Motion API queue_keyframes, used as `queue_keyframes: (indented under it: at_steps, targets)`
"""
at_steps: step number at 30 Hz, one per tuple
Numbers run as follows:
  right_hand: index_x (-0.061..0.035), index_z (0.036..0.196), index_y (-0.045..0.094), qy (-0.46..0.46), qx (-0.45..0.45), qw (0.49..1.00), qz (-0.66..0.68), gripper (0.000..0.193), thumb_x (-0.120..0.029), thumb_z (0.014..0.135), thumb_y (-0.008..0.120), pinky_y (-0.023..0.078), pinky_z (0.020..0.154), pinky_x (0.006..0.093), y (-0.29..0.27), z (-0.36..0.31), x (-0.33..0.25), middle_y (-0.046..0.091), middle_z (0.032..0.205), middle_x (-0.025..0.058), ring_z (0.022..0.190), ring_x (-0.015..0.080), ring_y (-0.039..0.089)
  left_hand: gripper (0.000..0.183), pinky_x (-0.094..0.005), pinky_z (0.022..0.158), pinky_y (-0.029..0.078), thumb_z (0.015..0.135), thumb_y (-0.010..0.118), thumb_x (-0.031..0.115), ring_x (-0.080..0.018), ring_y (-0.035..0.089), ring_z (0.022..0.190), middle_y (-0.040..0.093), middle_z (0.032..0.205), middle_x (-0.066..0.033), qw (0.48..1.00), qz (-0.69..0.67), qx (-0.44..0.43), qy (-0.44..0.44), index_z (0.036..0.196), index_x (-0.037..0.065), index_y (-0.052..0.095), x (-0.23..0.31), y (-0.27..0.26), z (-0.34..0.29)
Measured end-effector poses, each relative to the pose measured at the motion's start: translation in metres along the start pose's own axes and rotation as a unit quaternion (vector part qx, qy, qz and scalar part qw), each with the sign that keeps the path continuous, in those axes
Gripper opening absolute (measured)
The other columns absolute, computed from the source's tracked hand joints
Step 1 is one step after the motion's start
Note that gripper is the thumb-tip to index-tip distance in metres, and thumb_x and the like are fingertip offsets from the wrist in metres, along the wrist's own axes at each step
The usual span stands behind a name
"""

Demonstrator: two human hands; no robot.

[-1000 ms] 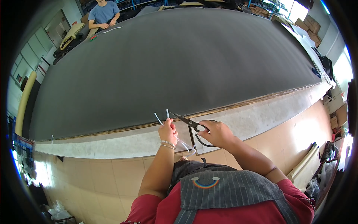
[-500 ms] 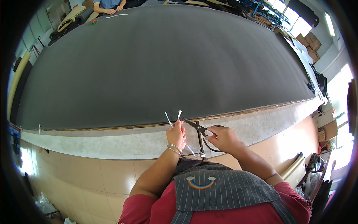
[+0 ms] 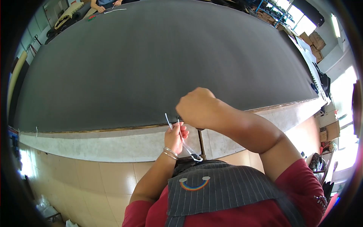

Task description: Cutting plastic reinforcement strips and preparing them alongside a large stack of shoe or garment material.

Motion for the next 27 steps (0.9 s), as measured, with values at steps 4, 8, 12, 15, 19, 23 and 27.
queue_keyframes:
  at_steps: [4, 8, 12, 15, 19, 23, 27]
  targets:
    - [-0.0060, 0.072, 0.068, -0.025, -0.033, 0.999, 0.001, 0.008, -0.007, 0.065, 0.065, 0.053, 0.063, 0.0365, 0.009, 0.024, -0.001, 0.067, 0.074, 0.0106, 0.072, 0.0255, 0.067, 0.026, -0.0250, 0.061, 0.047, 0.093, 0.051, 0.025, -0.0147, 0.056, 0.070, 0.059, 0.086, -0.0064, 0.988, -0.015, 0.034, 0.147, 0.104, 0.002, 0.056, 0.021, -0.033, -0.017]
    - [-0.0052, 0.073, 0.068, -0.013, -0.017, 1.000, 0.016, 0.008, -0.009, 0.067, 0.064, 0.052, 0.063, 0.0368, 0.020, 0.030, 0.026, 0.067, 0.078, 0.0113, 0.075, 0.0269, 0.066, 0.027, -0.0223, 0.055, 0.042, 0.094, 0.049, 0.024, -0.0111, 0.050, 0.062, 0.053, 0.076, -0.0038, 0.969, -0.057, 0.188, 0.149, 0.110, 0.003, 0.054, 0.045, -0.092, -0.053]
    - [-0.0077, 0.075, 0.069, -0.029, 0.010, 0.999, 0.010, 0.009, -0.011, 0.067, 0.065, 0.051, 0.059, 0.0384, 0.046, 0.025, 0.046, 0.067, 0.076, 0.0098, 0.073, 0.0261, 0.065, 0.026, -0.0220, 0.053, 0.041, 0.093, 0.047, 0.021, -0.0117, 0.046, 0.061, 0.046, 0.069, -0.0023, 0.900, -0.058, 0.332, 0.274, 0.113, 0.005, 0.053, 0.079, -0.143, -0.090]
    - [-0.0067, 0.072, 0.068, -0.039, 0.045, 0.997, 0.043, 0.008, -0.009, 0.069, 0.060, 0.051, 0.059, 0.0386, 0.066, 0.014, 0.057, 0.066, 0.075, 0.0100, 0.072, 0.0265, 0.065, 0.031, -0.0245, 0.065, 0.048, 0.089, 0.048, 0.018, -0.0163, 0.050, 0.068, 0.043, 0.068, -0.0034, 0.764, -0.189, 0.413, 0.458, 0.117, 0.004, 0.050, 0.134, -0.196, -0.145]
    - [-0.0058, 0.072, 0.067, -0.051, 0.049, 0.996, 0.052, 0.009, -0.007, 0.067, 0.059, 0.051, 0.058, 0.0390, 0.070, 0.009, 0.058, 0.066, 0.073, 0.0100, 0.071, 0.0268, 0.065, 0.028, -0.0229, 0.040, 0.027, 0.086, 0.047, 0.018, -0.0107, 0.041, 0.050, 0.042, 0.062, 0.0004, 0.614, -0.193, 0.536, 0.545, 0.109, 0.007, 0.057, 0.184, -0.308, -0.267]
    - [-0.0061, 0.074, 0.067, -0.047, 0.023, 0.998, 0.033, 0.010, -0.007, 0.067, 0.060, 0.051, 0.059, 0.0389, 0.069, 0.010, 0.054, 0.066, 0.074, 0.0098, 0.071, 0.0269, 0.065, 0.024, -0.0243, 0.036, 0.027, 0.087, 0.046, 0.018, -0.0112, 0.037, 0.043, 0.045, 0.060, -0.0004, 0.516, -0.052, 0.694, 0.500, 0.098, 0.005, 0.063, 0.184, -0.293, -0.319]
    - [-0.0060, 0.073, 0.067, -0.068, 0.058, 0.996, 0.024, 0.009, -0.007, 0.066, 0.061, 0.051, 0.058, 0.0380, 0.066, 0.004, 0.056, 0.066, 0.074, 0.0097, 0.070, 0.0272, 0.065, 0.024, -0.0217, 0.038, 0.025, 0.087, 0.048, 0.015, -0.0073, 0.029, 0.042, 0.051, 0.068, -0.0005, 0.861, 0.131, 0.412, 0.268, 0.106, 0.004, 0.058, 0.132, -0.242, -0.163]
Point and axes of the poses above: each hand's wrist, its own z-axis towards the middle knuckle, its own y-axis out of the palm, x = y × z, the point moved 7 cm from there along z, towards the middle knuckle
